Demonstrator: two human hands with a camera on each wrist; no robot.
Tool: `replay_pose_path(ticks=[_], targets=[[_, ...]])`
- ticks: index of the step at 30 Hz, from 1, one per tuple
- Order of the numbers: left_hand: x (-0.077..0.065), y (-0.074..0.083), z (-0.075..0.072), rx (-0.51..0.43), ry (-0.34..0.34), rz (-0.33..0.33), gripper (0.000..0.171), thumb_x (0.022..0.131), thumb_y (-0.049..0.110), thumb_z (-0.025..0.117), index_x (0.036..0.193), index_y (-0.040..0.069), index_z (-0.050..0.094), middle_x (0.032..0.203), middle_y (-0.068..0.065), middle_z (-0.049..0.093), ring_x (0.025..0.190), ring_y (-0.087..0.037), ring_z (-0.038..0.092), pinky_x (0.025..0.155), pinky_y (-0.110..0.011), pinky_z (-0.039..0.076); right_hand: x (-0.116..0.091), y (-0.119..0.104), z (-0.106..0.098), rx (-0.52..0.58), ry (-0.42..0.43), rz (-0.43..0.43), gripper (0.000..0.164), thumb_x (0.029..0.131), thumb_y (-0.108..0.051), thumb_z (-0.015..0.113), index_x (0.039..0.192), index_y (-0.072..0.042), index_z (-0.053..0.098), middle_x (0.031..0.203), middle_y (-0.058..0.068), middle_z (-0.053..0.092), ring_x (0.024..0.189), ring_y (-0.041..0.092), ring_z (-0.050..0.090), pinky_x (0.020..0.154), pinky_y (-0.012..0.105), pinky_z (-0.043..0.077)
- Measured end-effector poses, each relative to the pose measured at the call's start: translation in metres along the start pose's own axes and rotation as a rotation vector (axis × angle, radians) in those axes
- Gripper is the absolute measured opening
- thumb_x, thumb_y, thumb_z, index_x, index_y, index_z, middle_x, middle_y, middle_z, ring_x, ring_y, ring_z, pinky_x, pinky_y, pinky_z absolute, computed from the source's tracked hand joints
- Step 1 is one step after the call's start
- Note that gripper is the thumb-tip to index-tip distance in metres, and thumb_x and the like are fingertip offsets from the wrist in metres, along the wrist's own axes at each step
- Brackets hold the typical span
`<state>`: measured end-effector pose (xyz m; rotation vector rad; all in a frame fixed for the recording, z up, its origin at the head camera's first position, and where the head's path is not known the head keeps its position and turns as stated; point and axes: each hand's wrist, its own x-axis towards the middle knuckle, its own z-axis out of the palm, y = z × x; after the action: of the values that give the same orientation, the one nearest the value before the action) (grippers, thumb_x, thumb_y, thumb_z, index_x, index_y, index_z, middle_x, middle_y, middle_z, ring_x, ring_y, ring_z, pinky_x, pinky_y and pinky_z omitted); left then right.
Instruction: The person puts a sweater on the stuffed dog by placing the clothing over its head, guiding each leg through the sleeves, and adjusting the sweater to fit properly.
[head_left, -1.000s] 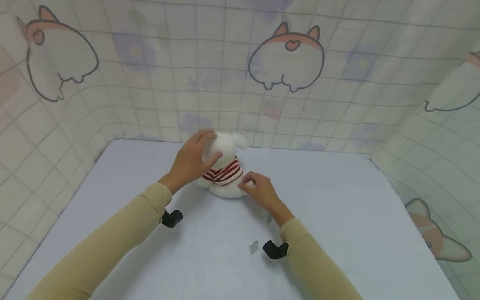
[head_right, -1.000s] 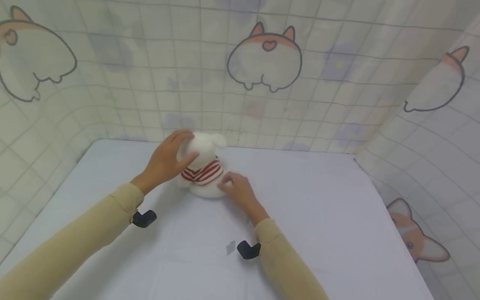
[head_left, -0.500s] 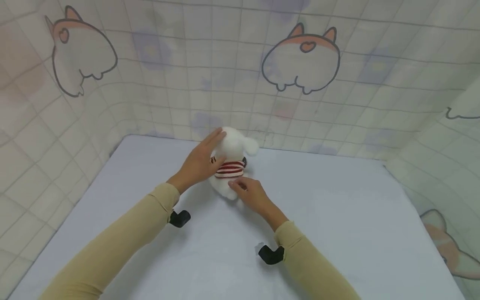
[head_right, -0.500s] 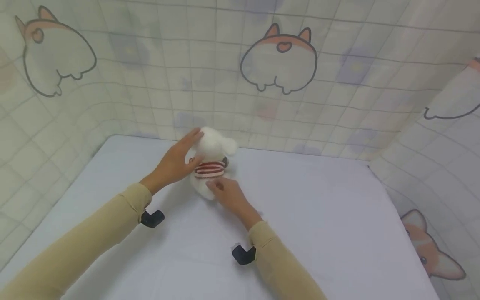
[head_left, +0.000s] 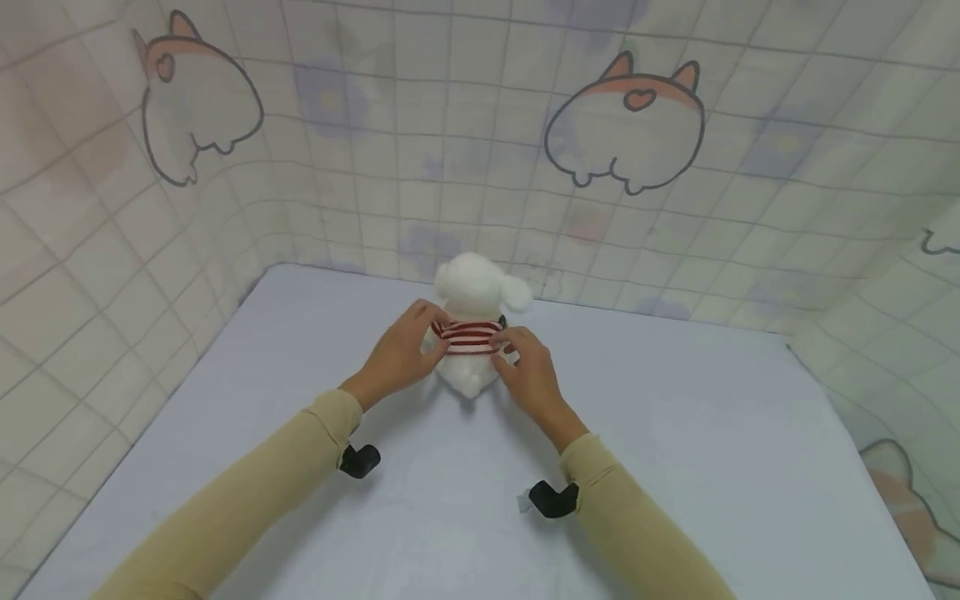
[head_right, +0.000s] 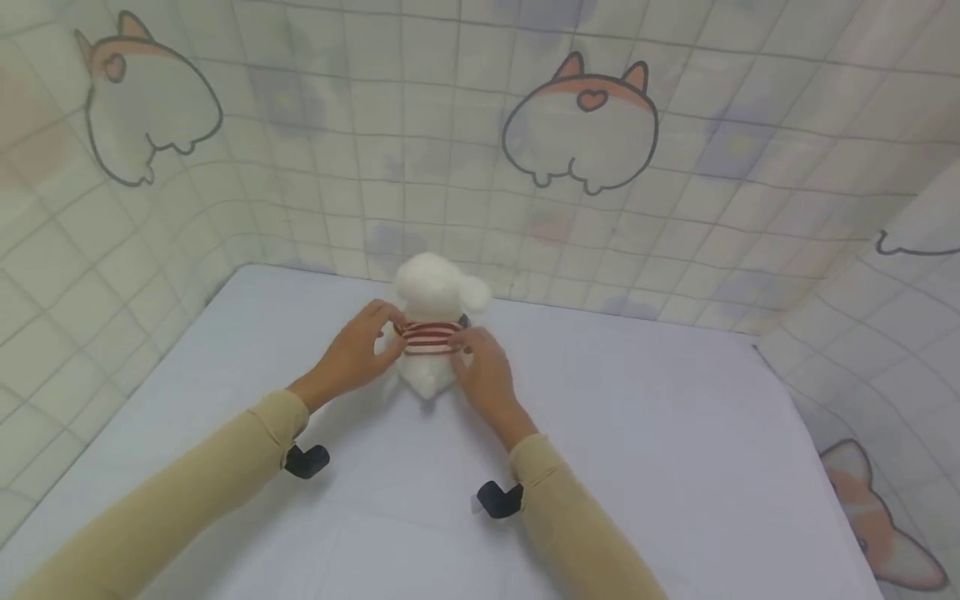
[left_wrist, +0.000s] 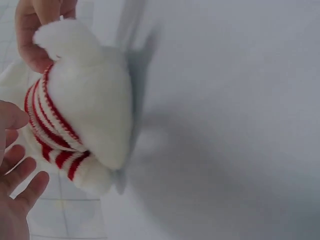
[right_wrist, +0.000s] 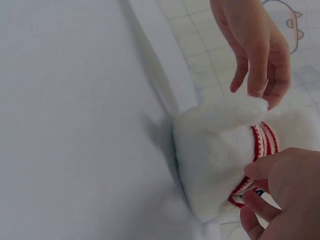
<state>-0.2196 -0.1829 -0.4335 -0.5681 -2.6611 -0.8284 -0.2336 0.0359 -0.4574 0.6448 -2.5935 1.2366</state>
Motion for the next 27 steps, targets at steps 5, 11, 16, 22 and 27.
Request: replay_pose_path(ticks=[5, 11, 16, 22, 27], targets=[[-0.002, -0.005, 0.013, -0.003, -0.051, 0.013, 0.027, 0.089, 0.014, 0.067, 0.115, 0.010, 0.060, 0.122, -0.004, 0.057, 0.116, -0.021, 0.058, 0.097, -0.038, 0.051, 0.002, 0.005, -0.005, -0.051, 0.012, -0.025, 0.025, 0.086, -0.006, 0.071, 0.109, -0.011, 0.066, 0.112, 0.003, 0.066, 0.097, 0.024, 0.064, 0.074, 0.035, 0.055], [-0.002, -0.008, 0.023, -0.006, -0.035, 0.016, 0.022, 0.084, 0.011, 0.073, 0.104, 0.012, 0.063, 0.114, -0.002, 0.060, 0.114, -0.021, 0.059, 0.095, -0.039, 0.051, 0.003, 0.010, -0.005, -0.053, -0.001, -0.008, 0.013, 0.086, -0.009, 0.072, 0.098, -0.009, 0.067, 0.098, 0.006, 0.068, 0.092, 0.023, 0.063, 0.074, 0.034, 0.054], [-0.001, -0.008, 0.029, -0.018, -0.052, 0.016, 0.015, 0.083, 0.010, 0.074, 0.092, 0.012, 0.062, 0.108, -0.002, 0.061, 0.106, -0.020, 0.060, 0.091, -0.038, 0.052, 0.000, 0.012, -0.006, -0.028, -0.001, -0.012, 0.010, 0.085, -0.007, 0.072, 0.091, -0.007, 0.063, 0.095, 0.008, 0.067, 0.092, 0.026, 0.063, 0.073, 0.036, 0.054], [0.002, -0.007, 0.036, 0.006, -0.049, -0.003, 0.011, 0.086, 0.011, 0.071, 0.091, 0.012, 0.061, 0.106, -0.003, 0.066, 0.102, -0.021, 0.061, 0.088, -0.038, 0.051, -0.001, 0.014, -0.010, 0.021, 0.014, 0.034, 0.008, 0.089, -0.008, 0.066, 0.095, -0.007, 0.061, 0.102, 0.008, 0.067, 0.090, 0.022, 0.068, 0.072, 0.033, 0.056], [0.010, -0.001, 0.045, 0.008, -0.097, -0.023, 0.009, 0.090, 0.013, 0.068, 0.095, 0.013, 0.060, 0.098, -0.001, 0.065, 0.094, -0.017, 0.060, 0.085, -0.035, 0.051, -0.001, 0.018, -0.018, 0.018, 0.021, 0.075, 0.008, 0.091, -0.007, 0.063, 0.098, -0.007, 0.059, 0.104, 0.009, 0.066, 0.091, 0.023, 0.068, 0.074, 0.033, 0.056]])
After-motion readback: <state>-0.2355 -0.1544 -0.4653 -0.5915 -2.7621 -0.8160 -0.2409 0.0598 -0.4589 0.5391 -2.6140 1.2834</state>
